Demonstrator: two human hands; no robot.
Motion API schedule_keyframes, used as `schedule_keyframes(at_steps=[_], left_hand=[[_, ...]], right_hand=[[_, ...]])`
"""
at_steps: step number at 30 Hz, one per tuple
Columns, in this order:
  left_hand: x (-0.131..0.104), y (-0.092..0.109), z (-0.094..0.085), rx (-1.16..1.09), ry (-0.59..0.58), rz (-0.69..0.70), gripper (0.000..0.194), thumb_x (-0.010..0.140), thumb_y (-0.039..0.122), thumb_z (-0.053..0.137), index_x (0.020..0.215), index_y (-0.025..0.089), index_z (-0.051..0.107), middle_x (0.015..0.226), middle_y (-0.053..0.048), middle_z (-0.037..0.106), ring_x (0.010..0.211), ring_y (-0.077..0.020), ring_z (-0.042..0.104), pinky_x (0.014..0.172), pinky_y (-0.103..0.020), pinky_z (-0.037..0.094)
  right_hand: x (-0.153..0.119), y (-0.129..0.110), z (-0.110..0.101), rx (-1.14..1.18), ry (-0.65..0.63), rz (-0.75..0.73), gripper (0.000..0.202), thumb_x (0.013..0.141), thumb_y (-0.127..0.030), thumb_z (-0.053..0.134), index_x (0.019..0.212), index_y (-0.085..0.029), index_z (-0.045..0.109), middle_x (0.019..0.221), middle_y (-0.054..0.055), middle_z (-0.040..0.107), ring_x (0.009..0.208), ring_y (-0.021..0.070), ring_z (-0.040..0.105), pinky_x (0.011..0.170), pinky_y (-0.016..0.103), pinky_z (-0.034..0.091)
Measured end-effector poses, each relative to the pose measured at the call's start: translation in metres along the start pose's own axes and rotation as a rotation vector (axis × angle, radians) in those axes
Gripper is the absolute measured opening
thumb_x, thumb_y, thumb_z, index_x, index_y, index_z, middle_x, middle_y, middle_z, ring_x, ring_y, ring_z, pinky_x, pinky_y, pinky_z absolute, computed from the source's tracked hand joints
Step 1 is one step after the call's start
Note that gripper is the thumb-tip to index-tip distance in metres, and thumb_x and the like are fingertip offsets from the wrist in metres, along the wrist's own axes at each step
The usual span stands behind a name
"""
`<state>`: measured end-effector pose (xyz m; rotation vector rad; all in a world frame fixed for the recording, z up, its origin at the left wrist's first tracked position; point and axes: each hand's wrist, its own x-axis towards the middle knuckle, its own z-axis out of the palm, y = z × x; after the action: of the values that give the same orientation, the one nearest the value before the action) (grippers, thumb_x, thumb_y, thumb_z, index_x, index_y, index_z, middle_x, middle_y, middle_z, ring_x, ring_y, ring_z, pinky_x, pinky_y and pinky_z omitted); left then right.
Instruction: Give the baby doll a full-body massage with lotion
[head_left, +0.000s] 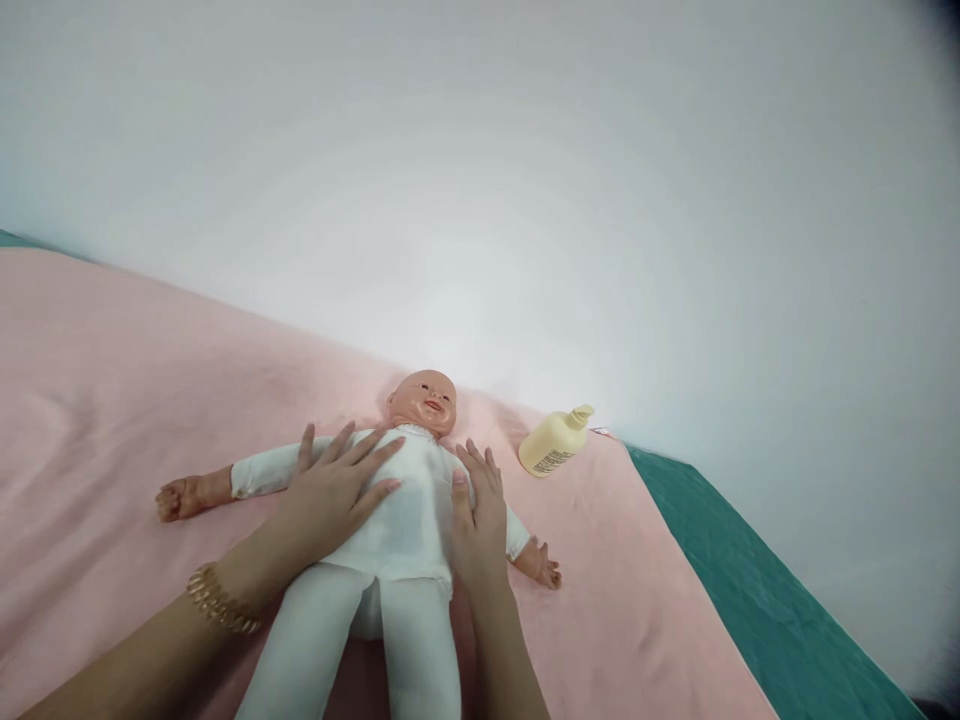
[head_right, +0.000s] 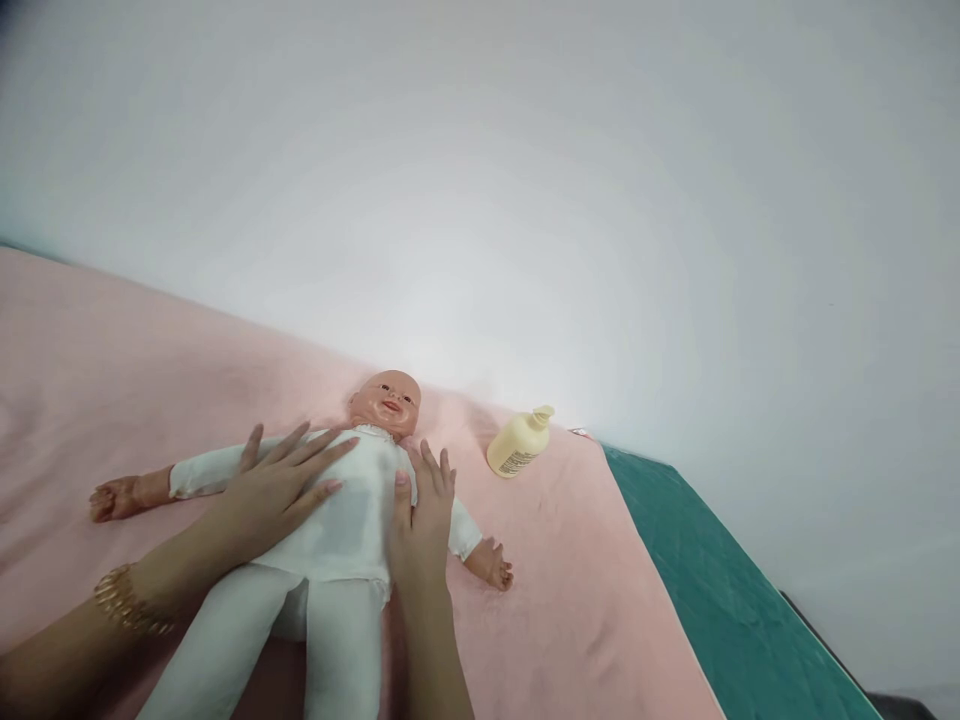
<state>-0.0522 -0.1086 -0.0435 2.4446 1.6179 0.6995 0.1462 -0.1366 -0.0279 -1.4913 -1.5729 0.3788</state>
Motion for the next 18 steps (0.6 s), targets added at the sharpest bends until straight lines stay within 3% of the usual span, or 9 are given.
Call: schedule_keyframes(at_steps=[3, 6, 9, 11, 15, 18], left_hand=[[0.001, 0.0, -0.003, 0.073, 0.086, -0.099, 0.049, 0.097, 0.044, 0.036, 0.139, 0.026, 0.054, 0.142, -0.007, 0.055, 0.139, -0.0407, 0.037, 0.11, -0.072, -0.003], [0.0, -0.002, -0.003, 0.146, 0.146, -0.125, 0.046, 0.099, 0.032, 0.031, 0.134, 0.022, 0.058, 0.134, -0.009, 0.063, 0.135, -0.0383, 0.044, 0.111, -0.07, -0.004], [-0.001, -0.005, 0.0, 0.211, 0.188, -0.096, 0.048, 0.099, 0.023, 0.026, 0.133, 0.017, 0.059, 0.13, -0.011, 0.065, 0.132, -0.0382, 0.048, 0.112, -0.069, -0.002], [-0.002, -0.007, 0.002, 0.237, 0.2, -0.07, 0.047, 0.099, 0.021, 0.026, 0.133, 0.015, 0.058, 0.129, -0.012, 0.065, 0.131, -0.0394, 0.048, 0.112, -0.07, -0.002], [-0.003, -0.011, 0.005, 0.257, 0.192, -0.052, 0.045, 0.097, 0.017, 0.03, 0.133, 0.014, 0.058, 0.127, -0.013, 0.066, 0.13, -0.0401, 0.049, 0.111, -0.072, 0.001], [-0.003, -0.012, 0.006, 0.262, 0.189, -0.041, 0.045, 0.097, 0.017, 0.031, 0.133, 0.013, 0.058, 0.126, -0.014, 0.067, 0.131, -0.0403, 0.048, 0.111, -0.071, 0.002]], right_hand=[[0.0, -0.005, -0.003, 0.237, -0.081, 0.001, 0.047, 0.095, -0.053, 0.042, 0.099, -0.019, 0.074, 0.112, 0.011, 0.072, 0.115, 0.0256, 0.063, 0.108, 0.047, 0.042], [-0.003, -0.017, -0.01, 0.47, -0.35, -0.055, 0.044, 0.093, -0.053, 0.05, 0.08, -0.021, 0.077, 0.089, 0.006, 0.077, 0.087, 0.0209, 0.073, 0.106, 0.041, 0.044], [-0.007, -0.034, -0.018, 0.572, -0.709, -0.129, 0.037, 0.091, -0.052, 0.054, 0.083, -0.027, 0.079, 0.089, 0.002, 0.078, 0.09, 0.0194, 0.074, 0.109, 0.037, 0.042], [-0.009, -0.042, -0.021, 0.548, -0.838, -0.156, 0.03, 0.09, -0.051, 0.057, 0.09, -0.03, 0.079, 0.095, 0.001, 0.077, 0.1, 0.0196, 0.072, 0.114, 0.037, 0.036], [-0.009, -0.045, -0.019, 0.4, -0.822, -0.198, 0.018, 0.087, -0.04, 0.066, 0.098, -0.032, 0.077, 0.105, 0.001, 0.074, 0.124, 0.021, 0.059, 0.124, 0.041, 0.01], [-0.007, -0.039, -0.014, 0.268, -0.788, -0.225, 0.024, 0.088, -0.032, 0.066, 0.111, -0.032, 0.072, 0.123, 0.0, 0.067, 0.136, 0.0212, 0.046, 0.124, 0.045, 0.004]])
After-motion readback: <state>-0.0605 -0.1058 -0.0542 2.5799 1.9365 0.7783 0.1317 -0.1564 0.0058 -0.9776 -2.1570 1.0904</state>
